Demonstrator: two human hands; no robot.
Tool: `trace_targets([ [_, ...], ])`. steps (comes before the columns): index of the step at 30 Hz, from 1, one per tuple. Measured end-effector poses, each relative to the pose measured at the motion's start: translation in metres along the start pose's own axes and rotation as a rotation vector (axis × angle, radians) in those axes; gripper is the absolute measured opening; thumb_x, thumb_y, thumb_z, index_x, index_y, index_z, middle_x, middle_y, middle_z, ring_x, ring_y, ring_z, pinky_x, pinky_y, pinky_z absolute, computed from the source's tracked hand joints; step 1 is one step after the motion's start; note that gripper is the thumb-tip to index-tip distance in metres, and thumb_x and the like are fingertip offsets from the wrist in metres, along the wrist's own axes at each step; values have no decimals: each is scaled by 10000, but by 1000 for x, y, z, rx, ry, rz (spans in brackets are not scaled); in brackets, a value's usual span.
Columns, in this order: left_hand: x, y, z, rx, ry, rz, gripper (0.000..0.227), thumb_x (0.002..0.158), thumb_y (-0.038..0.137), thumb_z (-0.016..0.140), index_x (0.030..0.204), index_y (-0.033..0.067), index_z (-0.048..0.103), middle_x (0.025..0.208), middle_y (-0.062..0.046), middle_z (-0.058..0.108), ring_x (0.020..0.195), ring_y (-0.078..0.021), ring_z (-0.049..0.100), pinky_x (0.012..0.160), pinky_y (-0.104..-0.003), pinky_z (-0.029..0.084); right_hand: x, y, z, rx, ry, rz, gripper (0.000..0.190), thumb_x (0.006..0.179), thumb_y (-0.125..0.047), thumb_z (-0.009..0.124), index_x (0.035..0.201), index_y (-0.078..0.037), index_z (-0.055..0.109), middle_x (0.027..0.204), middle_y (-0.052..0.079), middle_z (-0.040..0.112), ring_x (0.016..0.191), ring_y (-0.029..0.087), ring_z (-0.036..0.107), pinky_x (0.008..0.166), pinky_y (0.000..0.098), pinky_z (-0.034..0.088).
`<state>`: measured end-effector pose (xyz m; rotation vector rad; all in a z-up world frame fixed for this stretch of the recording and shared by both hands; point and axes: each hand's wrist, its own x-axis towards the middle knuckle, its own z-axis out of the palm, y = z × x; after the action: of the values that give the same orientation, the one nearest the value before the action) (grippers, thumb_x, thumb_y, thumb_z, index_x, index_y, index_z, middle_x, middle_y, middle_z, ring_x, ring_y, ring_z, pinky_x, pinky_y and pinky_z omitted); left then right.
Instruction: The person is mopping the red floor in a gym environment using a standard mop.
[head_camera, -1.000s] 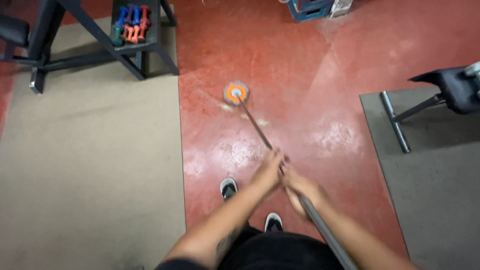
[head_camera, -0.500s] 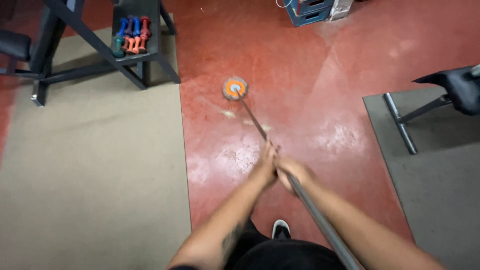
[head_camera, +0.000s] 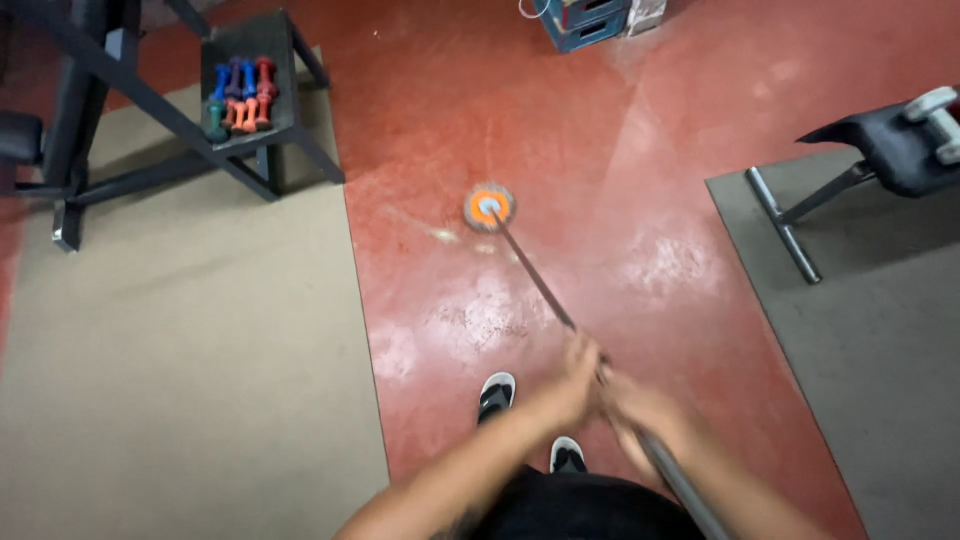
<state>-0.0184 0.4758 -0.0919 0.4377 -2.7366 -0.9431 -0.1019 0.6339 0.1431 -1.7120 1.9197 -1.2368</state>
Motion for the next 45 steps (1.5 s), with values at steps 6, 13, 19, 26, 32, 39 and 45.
trace_targets([
  [6, -10, 117, -83, -287, -254, -83, 618, 912, 238, 751, 1406, 21, 450, 1664, -384, 141, 1535, -591, 127, 1220, -586, 258, -33, -8, -18, -45, -70, 13, 270, 722, 52, 645, 970, -45, 684, 1016, 117, 751, 1114, 300, 739, 1073, 414, 543],
  [13, 42, 6, -32, -280, -114, 10, 631, 787, 127, 793, 1337, 61, 490, 1628, -376, 171, 1513, -531, 247, 1217, -496, 325, 0, 64, 35, -54, 126, 44, 234, 857, 52, 636, 1066, -16, 717, 1134, 187, 732, 1147, 289, 704, 1015, 313, 537],
  [19, 34, 57, -41, -291, -233, -65, 666, 780, 162, 812, 1338, 52, 464, 1624, -363, 149, 1481, -549, 240, 1199, -509, 330, -31, 51, 15, 454, 215, 477, 204, 928, -31, 624, 1082, 2, 755, 1045, 251, 732, 1133, 452, 588, 889, 419, 538],
  [26, -14, 170, -84, -161, -319, 29, 524, 912, 198, 744, 1350, 61, 493, 1631, -367, 219, 1504, -550, 238, 1209, -555, 291, -67, -45, -62, -38, 99, -45, 232, 704, 52, 642, 924, 0, 696, 974, 158, 763, 1022, 334, 764, 991, 434, 591],
  [32, 12, 154, -94, -199, -345, -12, 572, 846, 165, 733, 1341, 46, 471, 1640, -346, 210, 1514, -537, 232, 1167, -529, 340, -40, -20, -55, -1, 103, 17, 253, 694, 64, 619, 925, 16, 709, 910, 171, 742, 1042, 381, 747, 901, 408, 596],
  [39, 117, 55, -64, -277, -333, -100, 541, 869, 208, 757, 1323, 60, 502, 1635, -353, 192, 1494, -551, 215, 1180, -528, 324, 39, 88, -30, 45, 107, -9, 212, 708, 99, 573, 875, 0, 659, 1001, 234, 694, 1138, 406, 683, 1033, 462, 532],
  [45, 207, 4, -72, -287, -226, -121, 614, 812, 213, 789, 1341, 106, 497, 1650, -299, 211, 1521, -503, 208, 1173, -492, 349, 112, 156, -31, 74, 115, 76, 263, 753, 111, 531, 951, 15, 674, 1030, 195, 717, 1248, 382, 654, 1025, 418, 530],
])
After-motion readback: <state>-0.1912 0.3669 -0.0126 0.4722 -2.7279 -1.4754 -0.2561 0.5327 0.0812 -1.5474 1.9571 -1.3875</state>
